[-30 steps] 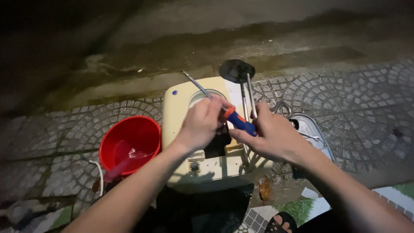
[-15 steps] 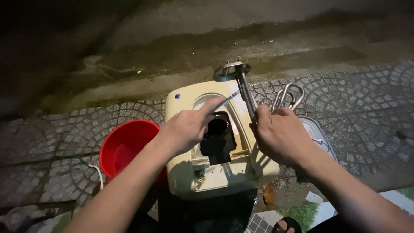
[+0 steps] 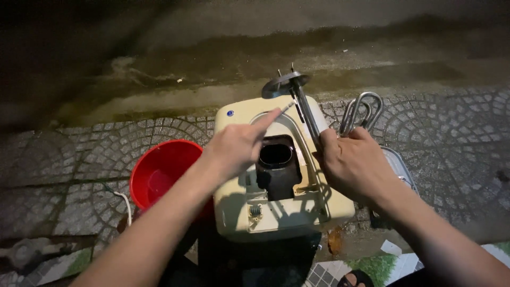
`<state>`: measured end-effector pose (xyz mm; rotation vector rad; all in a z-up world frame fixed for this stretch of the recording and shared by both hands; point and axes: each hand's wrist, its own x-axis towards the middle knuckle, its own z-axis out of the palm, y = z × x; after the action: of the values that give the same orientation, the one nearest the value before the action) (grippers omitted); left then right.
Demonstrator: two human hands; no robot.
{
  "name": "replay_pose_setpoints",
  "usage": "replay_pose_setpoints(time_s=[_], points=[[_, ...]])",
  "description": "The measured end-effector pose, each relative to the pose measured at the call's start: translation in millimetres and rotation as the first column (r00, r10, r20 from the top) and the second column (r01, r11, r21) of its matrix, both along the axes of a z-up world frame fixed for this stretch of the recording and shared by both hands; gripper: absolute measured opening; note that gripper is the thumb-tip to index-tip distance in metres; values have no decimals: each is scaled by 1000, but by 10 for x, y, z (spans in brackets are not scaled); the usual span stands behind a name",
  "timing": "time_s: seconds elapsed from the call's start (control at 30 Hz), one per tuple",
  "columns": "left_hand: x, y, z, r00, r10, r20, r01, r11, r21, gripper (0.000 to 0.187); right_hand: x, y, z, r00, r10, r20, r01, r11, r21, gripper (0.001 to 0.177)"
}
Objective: Disassembling a water heater to access, remove, and clean the heating element using a screwdriver and wrench.
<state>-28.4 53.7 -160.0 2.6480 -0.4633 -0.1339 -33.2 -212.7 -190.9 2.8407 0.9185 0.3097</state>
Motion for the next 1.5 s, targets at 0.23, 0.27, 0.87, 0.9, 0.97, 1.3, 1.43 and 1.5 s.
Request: replay_pose_setpoints(time_s=[0.23,0.27,0.87,0.9,0.97,1.3,1.43,1.5], points=[[-130,-186,196,987,83,-140,-64,989,133,56,-68,77,164,1000,1,15,-1,1000,9,17],[-147,-191,229,979,109,-173,-79,982,169,56,-70,120,237,1000,3,28,-2,1000,-21,14],[-247,-154,21,955,59,291,9,974,-228,75,-76,-237,487,567,582,-582,778,-148,610,34],[-239,-170,25,955,59,292,10,974,-227,75,-82,-246,470,568,583,-581,778,-148,611,34],[-224,-192,34,925,63,375,-13,991,-135,63,-92,-254,436,593,572,-566,756,-155,636,32],[-364,-355,467,982,175,-64,-177,984,-16,68,-186,-95,455,628,372,-684,732,15,681,25],[-385,-356,570,963,224,-148,-228,973,-13,71,-200,-12,483,626,351,-696,735,33,678,25],[-417,-353,597,948,265,-179,-274,961,-28,71,-185,19,481,639,329,-695,725,44,688,26]])
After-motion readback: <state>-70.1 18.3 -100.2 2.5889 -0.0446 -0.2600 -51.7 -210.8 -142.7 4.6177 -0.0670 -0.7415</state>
